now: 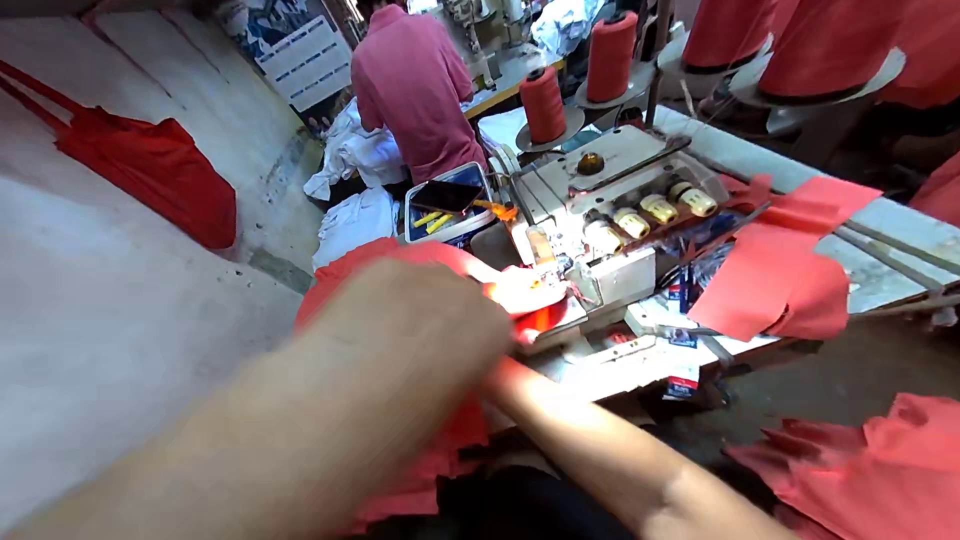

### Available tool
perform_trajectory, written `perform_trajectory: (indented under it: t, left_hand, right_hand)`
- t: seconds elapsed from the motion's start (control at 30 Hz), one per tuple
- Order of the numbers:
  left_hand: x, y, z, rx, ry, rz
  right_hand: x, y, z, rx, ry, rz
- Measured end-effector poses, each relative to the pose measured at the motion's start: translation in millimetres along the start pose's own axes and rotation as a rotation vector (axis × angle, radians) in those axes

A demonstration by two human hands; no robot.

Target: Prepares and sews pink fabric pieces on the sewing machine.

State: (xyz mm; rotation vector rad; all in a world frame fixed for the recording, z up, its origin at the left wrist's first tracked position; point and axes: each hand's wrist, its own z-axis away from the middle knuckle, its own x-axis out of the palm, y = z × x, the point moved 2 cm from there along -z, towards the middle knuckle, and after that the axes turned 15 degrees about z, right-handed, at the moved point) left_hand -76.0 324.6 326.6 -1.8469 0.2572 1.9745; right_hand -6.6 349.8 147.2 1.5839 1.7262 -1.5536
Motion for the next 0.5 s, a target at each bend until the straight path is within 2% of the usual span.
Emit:
perform_trajectory:
  t: [0.03,0.07,0.1,0.13,0.2,0.23,0.27,0.33,0.37,0.43,0.5]
  left_hand:
    - [4,-22,10,0.027,0.078,-0.022]
    - [9,-39,19,0.026,0.119,-0.025]
    - [15,-51,25,0.011,0.142,-0.011]
    - [23,-59,30,-0.004,0.165,0.015]
    - [39,-69,37,-0.025,0.211,0.105]
    - [43,-71,39,-0.033,0.222,0.141]
    - [46,-73,41,-0.042,0.232,0.169]
    - [50,-70,42,-0.028,0.248,0.194]
    - [50,-68,41,-0.007,0.254,0.19]
    - [50,-62,41,0.028,0.255,0.167]
    - [52,-57,41,0.055,0.239,0.104]
  right_hand:
    - [-31,-13,11,0.161,-0.307,-0.022]
    - [-35,-11,22,0.185,-0.35,-0.075]
    - [-30,0,38,0.151,-0.249,-0.09]
    - [-23,13,56,0.116,-0.052,-0.088]
    - [-15,44,87,0.102,0.515,-0.021]
    - [-16,59,97,0.138,0.699,-0.001]
    - [-21,71,103,0.187,0.779,0.024]
    - [-33,81,105,0.237,0.773,0.096]
    - [-38,79,100,0.203,0.758,0.117]
    - [-44,64,82,0.046,0.726,0.121]
    - [-54,37,67,-0.134,0.663,0.0]
